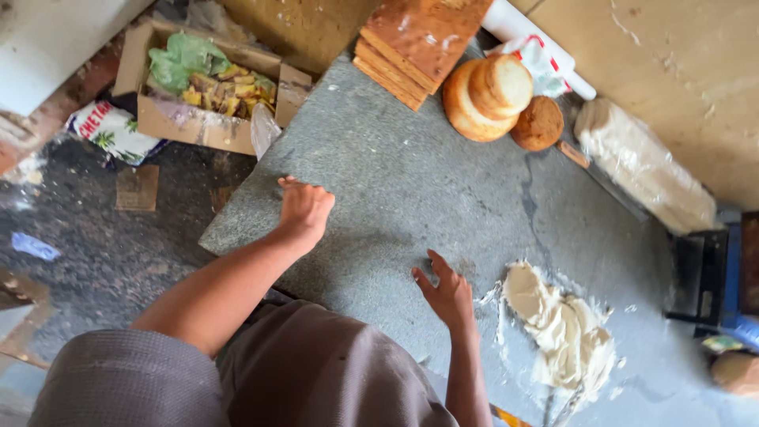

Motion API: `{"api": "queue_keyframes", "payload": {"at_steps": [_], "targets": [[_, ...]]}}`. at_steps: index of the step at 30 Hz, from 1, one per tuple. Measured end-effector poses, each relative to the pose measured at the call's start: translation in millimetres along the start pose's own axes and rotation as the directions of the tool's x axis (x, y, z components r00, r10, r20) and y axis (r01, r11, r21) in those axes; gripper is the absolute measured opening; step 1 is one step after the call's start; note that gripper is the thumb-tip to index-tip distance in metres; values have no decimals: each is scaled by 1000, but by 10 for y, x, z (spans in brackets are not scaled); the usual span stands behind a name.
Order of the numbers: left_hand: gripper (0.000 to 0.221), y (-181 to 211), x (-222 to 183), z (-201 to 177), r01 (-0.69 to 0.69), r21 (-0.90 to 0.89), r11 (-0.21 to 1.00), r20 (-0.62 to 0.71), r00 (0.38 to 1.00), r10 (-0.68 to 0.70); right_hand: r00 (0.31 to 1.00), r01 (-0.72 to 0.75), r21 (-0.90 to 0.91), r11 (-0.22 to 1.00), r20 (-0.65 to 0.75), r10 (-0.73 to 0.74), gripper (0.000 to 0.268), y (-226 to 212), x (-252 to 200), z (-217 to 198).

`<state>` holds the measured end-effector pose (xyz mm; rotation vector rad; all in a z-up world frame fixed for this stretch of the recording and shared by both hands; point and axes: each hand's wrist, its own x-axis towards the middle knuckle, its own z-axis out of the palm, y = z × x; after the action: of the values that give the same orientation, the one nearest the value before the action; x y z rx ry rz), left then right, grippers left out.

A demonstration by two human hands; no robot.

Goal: The person prepares a cake base by wiping a turntable with a cloth, placing a circular board on it, and then centering a round sponge cake on the board.

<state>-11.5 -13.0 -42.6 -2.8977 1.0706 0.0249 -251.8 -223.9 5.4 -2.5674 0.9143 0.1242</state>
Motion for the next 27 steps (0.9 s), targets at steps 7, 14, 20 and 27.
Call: {"api": "queue_keyframes", "payload": {"at_steps": [7,14,20,27], "targets": [[14,-46,17,-34,-12,-41,999,174,984,19,990,52,18,998,134,-54,64,-16,-19,-109],[36,-108,-65,-112,-17,-58,998,145,989,25,981,165,-70,984,116,-156,63,9,-18,-145],[9,-49,-31,81,19,-137,990,122,993,-2,945,134,-52,990,306,-112,71,-1,144,-130],[16,-23,-79,-68,17,33,999,110,994,-20,951,16,-79,997,309,9,95,-264,280,-281]]}}
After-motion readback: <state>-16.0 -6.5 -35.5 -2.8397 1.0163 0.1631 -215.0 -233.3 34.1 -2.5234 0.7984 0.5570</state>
